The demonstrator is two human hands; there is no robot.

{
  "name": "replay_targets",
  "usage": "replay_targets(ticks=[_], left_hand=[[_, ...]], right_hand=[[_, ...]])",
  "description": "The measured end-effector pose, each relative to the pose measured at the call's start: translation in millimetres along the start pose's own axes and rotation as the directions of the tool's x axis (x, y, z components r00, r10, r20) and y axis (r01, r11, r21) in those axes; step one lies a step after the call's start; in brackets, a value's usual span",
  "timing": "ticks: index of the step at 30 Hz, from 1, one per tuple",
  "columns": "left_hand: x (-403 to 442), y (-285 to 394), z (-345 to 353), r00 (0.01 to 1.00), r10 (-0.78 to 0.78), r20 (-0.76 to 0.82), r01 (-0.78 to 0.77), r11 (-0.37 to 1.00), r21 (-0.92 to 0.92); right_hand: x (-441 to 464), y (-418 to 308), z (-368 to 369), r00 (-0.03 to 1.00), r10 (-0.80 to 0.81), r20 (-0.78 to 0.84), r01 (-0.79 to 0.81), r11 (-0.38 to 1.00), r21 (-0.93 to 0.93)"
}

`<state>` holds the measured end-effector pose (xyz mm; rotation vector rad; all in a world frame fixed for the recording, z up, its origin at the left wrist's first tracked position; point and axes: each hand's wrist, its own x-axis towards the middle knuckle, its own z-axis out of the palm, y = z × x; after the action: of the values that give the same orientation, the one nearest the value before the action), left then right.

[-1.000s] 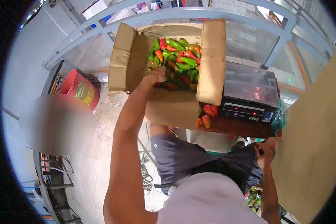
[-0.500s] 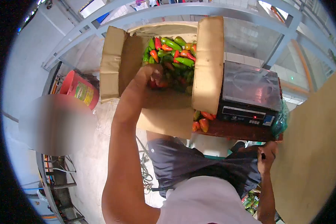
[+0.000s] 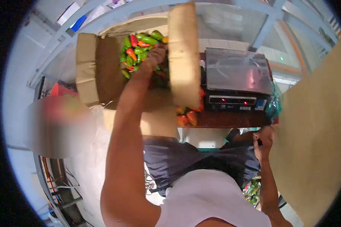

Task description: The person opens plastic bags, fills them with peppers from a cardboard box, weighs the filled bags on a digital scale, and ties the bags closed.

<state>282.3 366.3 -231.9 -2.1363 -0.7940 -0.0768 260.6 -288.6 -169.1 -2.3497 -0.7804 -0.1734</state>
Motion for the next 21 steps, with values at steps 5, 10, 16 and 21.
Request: replay_targets(ticks=[5,10,16,21], left_hand=[[16,-22,-4,0.983,0.158,0.091,-0.132,0.961,-0.242],[11,-42,-14,0.949,0.271,0.163,-0.196,0.91,-0.366],[-2,-68,-41,0.864,0.44,0.244,-0.264,0.81,-0.524],[-27,-112,-71,0.756,0.563,0.333,-0.254,0.721,-0.645]], right_hand=[[-3,3,-3,0.996,0.088,0.02,-0.089,0.995,0.036],[44,45,-14,0.864,0.423,-0.274,-0.331,0.886,0.326],[124,117,3,0.97,0.21,-0.123,-0.216,0.976,-0.04],[106,52,10,0.912,0.34,-0.23,-0.268,0.918,0.293]])
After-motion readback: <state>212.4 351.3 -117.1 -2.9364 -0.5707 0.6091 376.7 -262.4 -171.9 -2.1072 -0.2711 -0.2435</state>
